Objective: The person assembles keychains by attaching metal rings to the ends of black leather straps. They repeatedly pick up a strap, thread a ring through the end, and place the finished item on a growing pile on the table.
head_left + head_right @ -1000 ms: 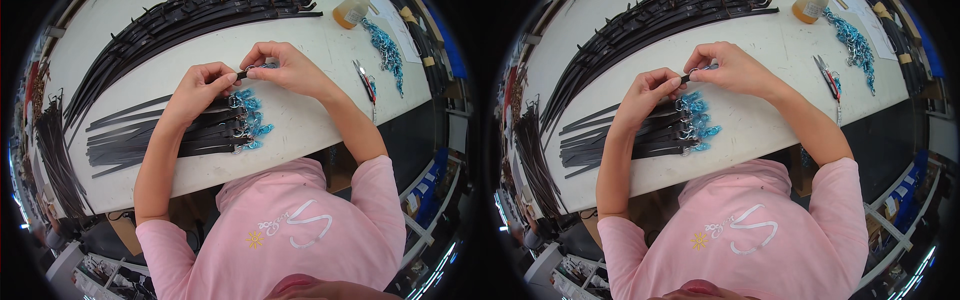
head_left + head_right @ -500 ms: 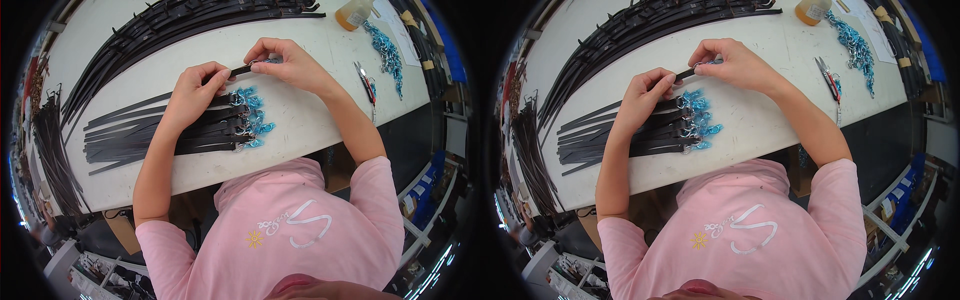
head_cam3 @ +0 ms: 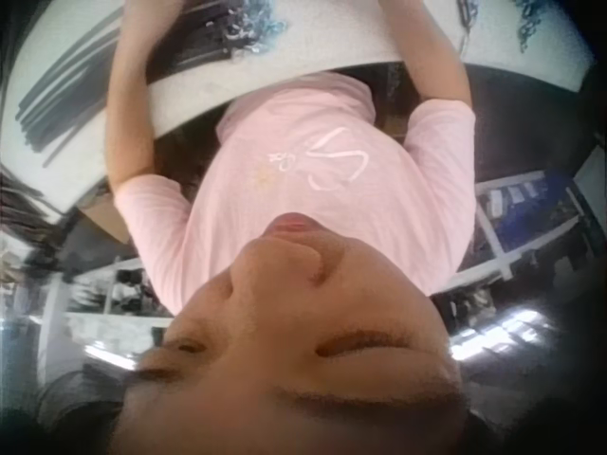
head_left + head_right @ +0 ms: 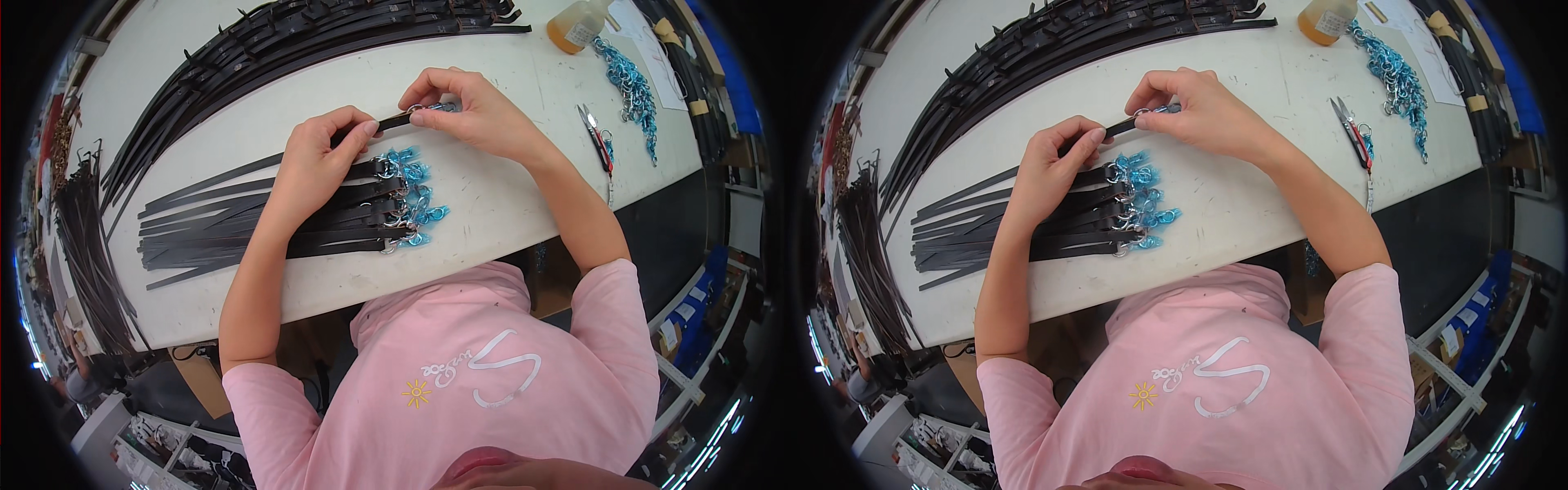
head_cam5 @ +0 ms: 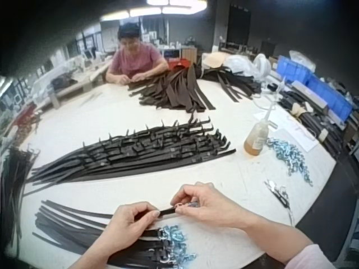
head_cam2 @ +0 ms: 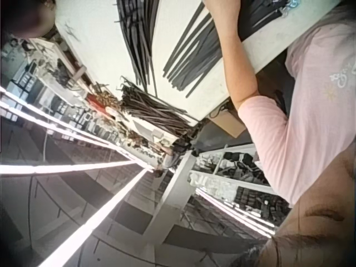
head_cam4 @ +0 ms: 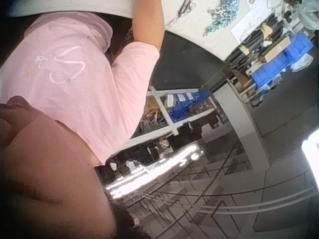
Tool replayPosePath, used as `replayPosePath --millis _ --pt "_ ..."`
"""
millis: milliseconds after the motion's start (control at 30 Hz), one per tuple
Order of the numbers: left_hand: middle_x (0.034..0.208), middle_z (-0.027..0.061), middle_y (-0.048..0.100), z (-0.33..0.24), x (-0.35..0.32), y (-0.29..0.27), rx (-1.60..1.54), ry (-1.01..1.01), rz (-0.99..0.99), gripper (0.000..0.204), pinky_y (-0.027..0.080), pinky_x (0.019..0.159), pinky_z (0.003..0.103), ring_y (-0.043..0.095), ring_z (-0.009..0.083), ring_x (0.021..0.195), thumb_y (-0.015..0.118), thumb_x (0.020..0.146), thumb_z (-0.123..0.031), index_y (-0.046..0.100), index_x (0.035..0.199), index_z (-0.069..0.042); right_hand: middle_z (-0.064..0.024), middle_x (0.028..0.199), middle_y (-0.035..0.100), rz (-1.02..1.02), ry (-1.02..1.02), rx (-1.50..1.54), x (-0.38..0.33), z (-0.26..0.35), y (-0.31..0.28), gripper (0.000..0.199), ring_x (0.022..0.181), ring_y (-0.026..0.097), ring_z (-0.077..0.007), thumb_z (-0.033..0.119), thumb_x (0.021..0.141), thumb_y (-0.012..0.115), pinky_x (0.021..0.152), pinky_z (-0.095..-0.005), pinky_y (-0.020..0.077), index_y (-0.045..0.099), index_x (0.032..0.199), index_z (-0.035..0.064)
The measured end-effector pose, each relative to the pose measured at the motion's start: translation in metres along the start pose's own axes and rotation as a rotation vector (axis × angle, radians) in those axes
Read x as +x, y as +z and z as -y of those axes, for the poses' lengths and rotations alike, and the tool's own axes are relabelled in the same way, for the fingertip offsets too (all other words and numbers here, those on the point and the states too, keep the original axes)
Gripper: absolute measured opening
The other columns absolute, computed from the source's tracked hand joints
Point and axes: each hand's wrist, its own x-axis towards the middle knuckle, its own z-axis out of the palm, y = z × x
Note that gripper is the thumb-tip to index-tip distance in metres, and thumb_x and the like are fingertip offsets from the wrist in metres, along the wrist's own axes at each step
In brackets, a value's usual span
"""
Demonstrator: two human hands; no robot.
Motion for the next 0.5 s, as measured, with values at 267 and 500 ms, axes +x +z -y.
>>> replayPosePath --millis 267,500 --pt "0.081 0.0097 0.068 -0.023 -0.013 0.004 0.315 0.25 -0.087 0.013 0.048 0.069 0.028 0.062 0.0141 0.072 0.065 0.096 -0.008 0.069 0.097 0.004 -0.0022 0.092 0.068 0.188 0.129 0.222 0.0 0.011 0.004 0.021 0.086 0.058 -0.0103 0.023 0.099 0.065 0.08 -0.0281 0.0478 0.069 0.105 0.003" --pt "0.074 0.0068 0.068 -0.022 -0.01 0.014 0.017 0.072 -0.039 0.018 0.046 0.065 0.027 0.058 0.0102 0.068 0.065 0.098 -0.014 0.071 0.094 0.003 0.0033 0.081 0.056 0.255 0.157 0.433 0.0 0.007 0.011 0.024 0.079 0.051 -0.005 0.026 0.103 0.059 0.071 -0.0218 0.0398 0.059 0.092 0.0046"
